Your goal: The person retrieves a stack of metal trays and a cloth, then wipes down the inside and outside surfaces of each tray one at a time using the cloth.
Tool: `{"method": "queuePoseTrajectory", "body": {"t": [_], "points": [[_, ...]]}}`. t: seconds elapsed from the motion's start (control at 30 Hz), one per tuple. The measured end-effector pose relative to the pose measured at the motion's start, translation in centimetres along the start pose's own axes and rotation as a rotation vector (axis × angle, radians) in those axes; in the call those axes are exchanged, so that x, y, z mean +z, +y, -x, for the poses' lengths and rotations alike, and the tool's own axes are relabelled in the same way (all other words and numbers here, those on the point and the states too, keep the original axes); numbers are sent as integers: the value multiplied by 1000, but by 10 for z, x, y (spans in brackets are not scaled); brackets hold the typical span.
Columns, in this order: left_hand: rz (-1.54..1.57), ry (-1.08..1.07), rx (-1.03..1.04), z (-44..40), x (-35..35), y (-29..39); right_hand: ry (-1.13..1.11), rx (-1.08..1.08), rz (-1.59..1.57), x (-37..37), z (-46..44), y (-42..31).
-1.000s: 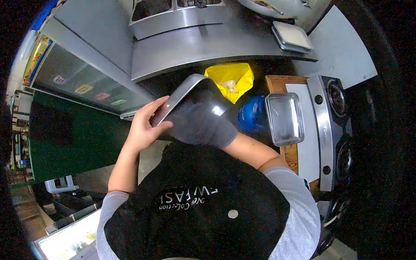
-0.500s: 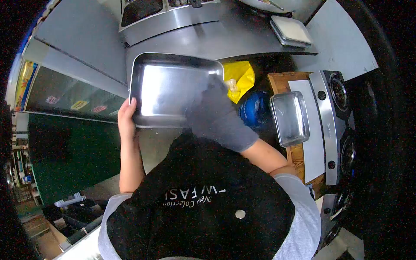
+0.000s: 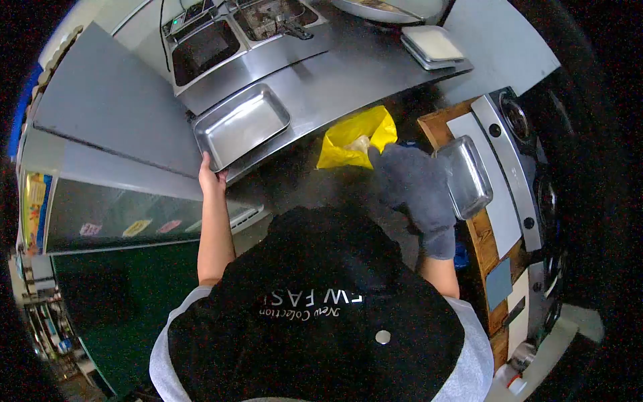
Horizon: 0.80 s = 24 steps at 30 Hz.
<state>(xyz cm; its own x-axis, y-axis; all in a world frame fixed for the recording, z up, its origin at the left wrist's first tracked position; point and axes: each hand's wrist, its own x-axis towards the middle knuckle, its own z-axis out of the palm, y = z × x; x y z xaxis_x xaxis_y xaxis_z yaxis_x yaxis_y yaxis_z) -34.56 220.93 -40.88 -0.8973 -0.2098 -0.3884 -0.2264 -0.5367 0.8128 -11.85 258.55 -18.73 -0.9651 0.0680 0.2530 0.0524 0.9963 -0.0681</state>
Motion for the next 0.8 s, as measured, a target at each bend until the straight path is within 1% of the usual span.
{"method": "queuePoseTrajectory", "body": {"t": [0.07,0.1,0.17,0.2,0.27,0.33,0.4,0.43,0.47,0.5,0.53,0.6,0.63,0.67,0.7,0.73,0.77,0.8], "points": [[-90,59,-19,-10,-5,0,130,-199,-216,18,15,5],[-61,53,16,-11,-3,-1,131,-181,-213,17,17,-1],[-59,9,4,-19,-8,-2,-4,-191,-290,16,23,-14],[-47,-22,0,-24,-11,-4,-6,-172,-286,16,25,-23],[-68,-48,-15,-42,-25,-9,140,-36,-427,16,30,-39],[-85,-75,-26,-45,-25,-9,140,-45,-419,21,32,-42],[-212,6,18,-46,-25,-10,135,-61,-415,29,33,-46],[-216,1,12,-51,-30,-14,48,-1,-427,32,33,-49],[-384,7,62,-57,-36,-18,-38,56,-439,36,31,-51],[-551,12,113,-58,-36,-16,-60,51,-447,39,30,-52],[-552,8,108,-58,-37,-13,-66,14,-447,43,27,-54],[-1003,123,138,-55,-38,-11,-79,-48,-449,50,22,-55],[-932,104,290,-64,-47,-22,-78,-66,-438,54,20,-54],[-1119,86,420,-89,-69,-35,-81,-76,-421,57,20,-52],[-1072,66,478,-98,-78,-43,-86,-76,-406,60,20,-51],[-969,85,295,-63,-50,-22,-97,-69,-389,65,23,-48],[-931,76,305,-70,-55,-26,-105,-59,-371,68,26,-46],[-928,56,282,-59,-48,-17,-112,-35,-359,71,32,-46]]}}
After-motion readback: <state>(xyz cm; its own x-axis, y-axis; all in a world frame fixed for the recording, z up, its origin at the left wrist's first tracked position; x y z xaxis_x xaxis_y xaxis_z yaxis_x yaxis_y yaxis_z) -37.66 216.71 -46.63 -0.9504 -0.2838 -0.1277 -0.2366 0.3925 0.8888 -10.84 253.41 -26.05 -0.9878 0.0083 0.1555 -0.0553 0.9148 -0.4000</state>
